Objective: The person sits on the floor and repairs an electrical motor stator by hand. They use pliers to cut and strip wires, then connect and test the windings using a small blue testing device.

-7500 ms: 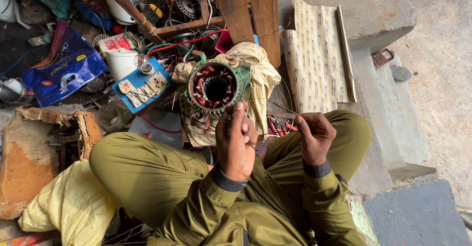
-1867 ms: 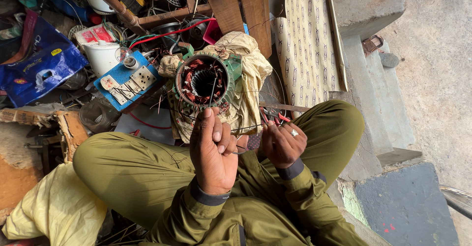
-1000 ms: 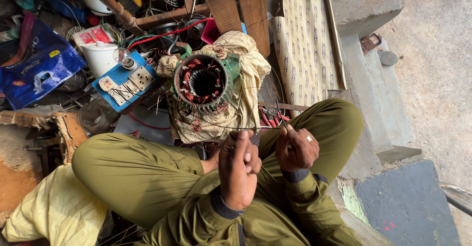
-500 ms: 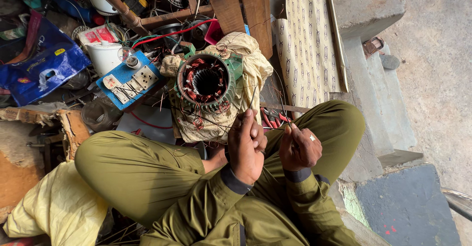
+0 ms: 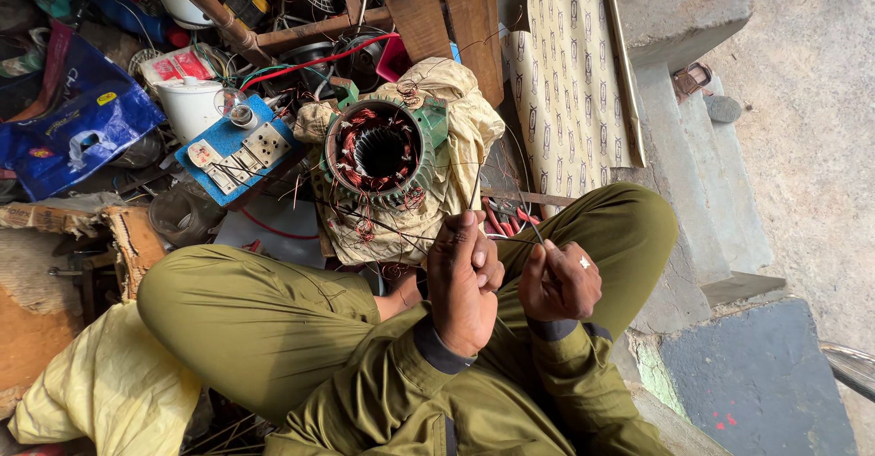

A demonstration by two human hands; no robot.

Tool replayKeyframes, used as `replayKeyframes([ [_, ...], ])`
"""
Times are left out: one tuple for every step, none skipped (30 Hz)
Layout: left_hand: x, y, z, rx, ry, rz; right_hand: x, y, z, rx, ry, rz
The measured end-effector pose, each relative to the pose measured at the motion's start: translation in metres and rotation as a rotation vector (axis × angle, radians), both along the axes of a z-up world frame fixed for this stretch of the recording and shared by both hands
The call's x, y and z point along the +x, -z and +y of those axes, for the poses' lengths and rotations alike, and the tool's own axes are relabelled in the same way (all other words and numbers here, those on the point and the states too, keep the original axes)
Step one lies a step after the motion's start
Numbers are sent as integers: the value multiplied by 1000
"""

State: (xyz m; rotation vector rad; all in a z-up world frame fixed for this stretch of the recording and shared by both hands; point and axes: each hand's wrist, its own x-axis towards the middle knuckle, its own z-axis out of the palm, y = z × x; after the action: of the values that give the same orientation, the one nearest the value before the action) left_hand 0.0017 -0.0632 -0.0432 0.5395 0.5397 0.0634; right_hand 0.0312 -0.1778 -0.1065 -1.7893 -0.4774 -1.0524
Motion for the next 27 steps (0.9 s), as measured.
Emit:
replayKeyframes([
  [0,0,0,-3,1,2,-4,0,0,-9,48,46],
  [0,0,0,-6,2,5,-7,0,-1,-18,96,92],
  [0,-1,0,-9,4,7,-7,1,0,24,107,122],
  [0,-1,0,-6,2,4,-7,2,0,66,117,151],
  [0,-2,1,-4,2,2,-7,1,1,108,128,180],
  [0,-2,1,-2,1,0,-6,0,0,71,93,122],
  [0,-2,1,-7,2,-5,-4,-2,-1,33,60,64],
  [0,-2,2,-12,3,-11,-2,-4,-2,-4,28,5],
  [-1,-1,2,-17,6,-15,-1,-7,0,-50,-9,1],
  [-1,-1,2,-13,9,-5,-1,-11,2,-96,-46,-4],
  [-1,0,2,-9,11,2,1,-14,5,-140,-84,-10],
  [-1,0,2,-4,13,9,3,-16,7,-149,-92,-7],
  [-1,1,2,-11,10,-2,5,-19,10,-157,-104,-5],
  [-2,2,2,-17,7,-13,6,-20,12,-164,-116,-2],
  [-2,2,2,-26,4,-23,6,-22,12,-167,-107,9],
  [-2,3,2,-27,4,-18,6,-22,12,-169,-99,21],
  [-2,4,2,-29,5,-10,5,-22,12,-172,-91,35],
  [-2,5,2,-30,5,-3,5,-21,12,-174,-101,30],
  [-3,6,2,-32,5,-7,5,-20,12,-176,-109,24],
  [-3,6,1,-34,5,-12,5,-18,12,-178,-118,19],
  [-4,7,1,-36,6,-17,5,-17,12,-181,-115,17],
  [-5,6,1,-41,9,-17,5,-16,12,-184,-113,16],
  [-5,6,2,-45,13,-17,6,-15,12,-187,-109,14],
  [-6,6,2,-50,18,-17,5,-15,11,-190,-104,14],
  [-7,5,2,-49,21,-7,4,-15,10,-192,-99,15],
  [-8,4,1,-48,25,4,4,-15,9,-195,-95,16],
  [-9,4,0,-48,28,17,3,-14,8,-200,-88,17],
])
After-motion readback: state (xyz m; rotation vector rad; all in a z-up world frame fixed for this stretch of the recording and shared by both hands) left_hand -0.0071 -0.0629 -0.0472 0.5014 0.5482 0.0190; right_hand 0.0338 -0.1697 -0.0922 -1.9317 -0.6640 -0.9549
